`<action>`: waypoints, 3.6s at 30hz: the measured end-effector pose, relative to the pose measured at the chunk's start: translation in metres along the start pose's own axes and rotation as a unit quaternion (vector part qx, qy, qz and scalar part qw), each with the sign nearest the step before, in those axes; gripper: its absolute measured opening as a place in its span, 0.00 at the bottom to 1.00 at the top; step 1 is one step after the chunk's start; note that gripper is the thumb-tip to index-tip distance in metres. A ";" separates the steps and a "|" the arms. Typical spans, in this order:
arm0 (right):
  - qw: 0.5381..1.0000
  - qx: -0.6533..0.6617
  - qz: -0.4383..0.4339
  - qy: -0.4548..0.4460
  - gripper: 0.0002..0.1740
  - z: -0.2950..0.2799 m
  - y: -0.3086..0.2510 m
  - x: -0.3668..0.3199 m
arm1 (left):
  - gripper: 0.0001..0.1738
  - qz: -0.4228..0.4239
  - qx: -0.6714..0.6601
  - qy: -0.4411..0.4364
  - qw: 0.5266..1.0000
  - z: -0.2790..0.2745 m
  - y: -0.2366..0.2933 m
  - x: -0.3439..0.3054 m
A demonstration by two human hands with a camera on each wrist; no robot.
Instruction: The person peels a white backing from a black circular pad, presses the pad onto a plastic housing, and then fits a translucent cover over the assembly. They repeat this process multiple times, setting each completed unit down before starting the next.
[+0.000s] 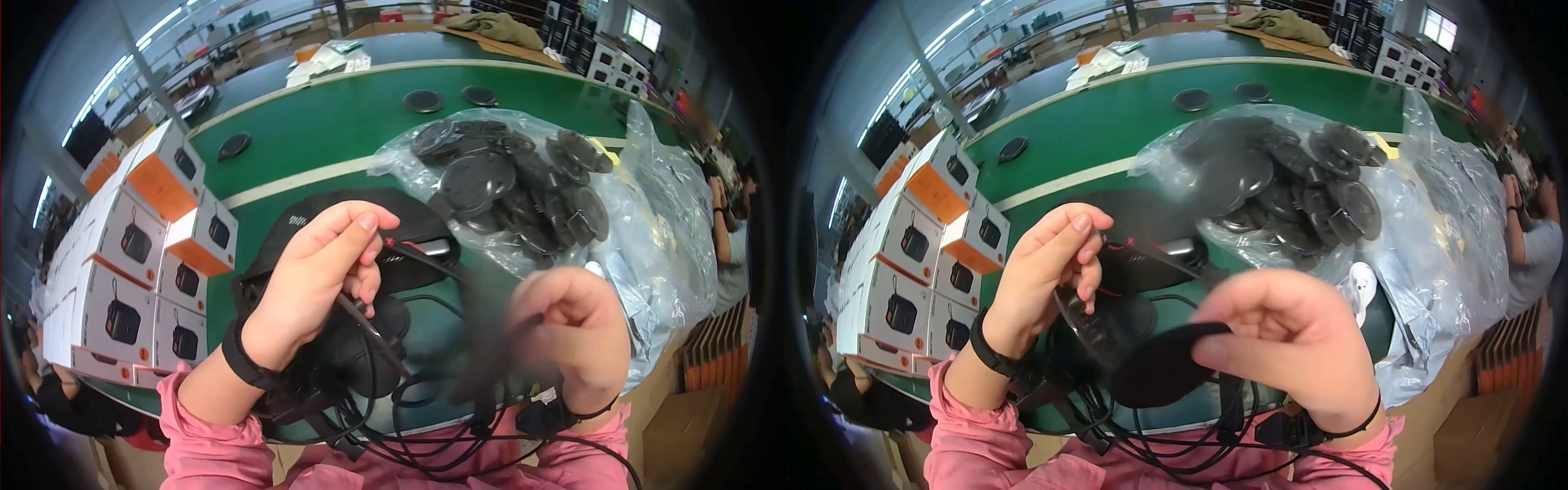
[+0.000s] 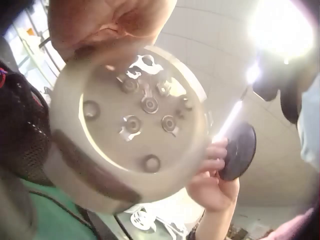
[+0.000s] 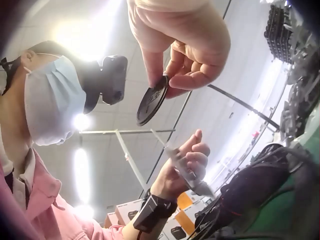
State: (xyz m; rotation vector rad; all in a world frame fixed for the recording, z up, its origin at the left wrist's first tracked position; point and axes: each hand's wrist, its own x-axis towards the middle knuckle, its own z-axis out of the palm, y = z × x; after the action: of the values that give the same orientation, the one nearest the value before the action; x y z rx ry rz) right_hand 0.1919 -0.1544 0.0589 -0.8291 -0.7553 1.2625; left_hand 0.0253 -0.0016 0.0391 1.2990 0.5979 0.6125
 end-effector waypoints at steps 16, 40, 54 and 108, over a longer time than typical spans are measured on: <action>0.887 -0.343 0.041 -0.305 0.08 0.016 0.051 0.049 | 0.10 0.133 0.139 0.066 0.979 -0.004 -0.024 0.035; 0.982 -0.083 -0.120 -0.121 0.09 -0.005 0.041 0.050 | 0.09 0.042 -0.044 -0.015 0.998 -0.024 -0.010 -0.022; 0.862 -0.429 -0.249 -0.105 0.14 0.000 0.041 0.047 | 0.12 0.304 0.263 -0.047 0.915 -0.027 -0.012 -0.022; 0.693 -0.569 -0.420 -0.140 0.14 -0.005 0.038 0.042 | 0.14 0.350 0.372 -0.048 0.858 -0.008 -0.010 -0.030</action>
State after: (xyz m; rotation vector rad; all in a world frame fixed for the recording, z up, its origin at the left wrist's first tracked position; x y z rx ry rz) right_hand 0.1839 -0.1095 0.0248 -1.0278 -1.9789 -0.0755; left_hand -0.0010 -0.0192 0.0295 2.3137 0.2499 0.9452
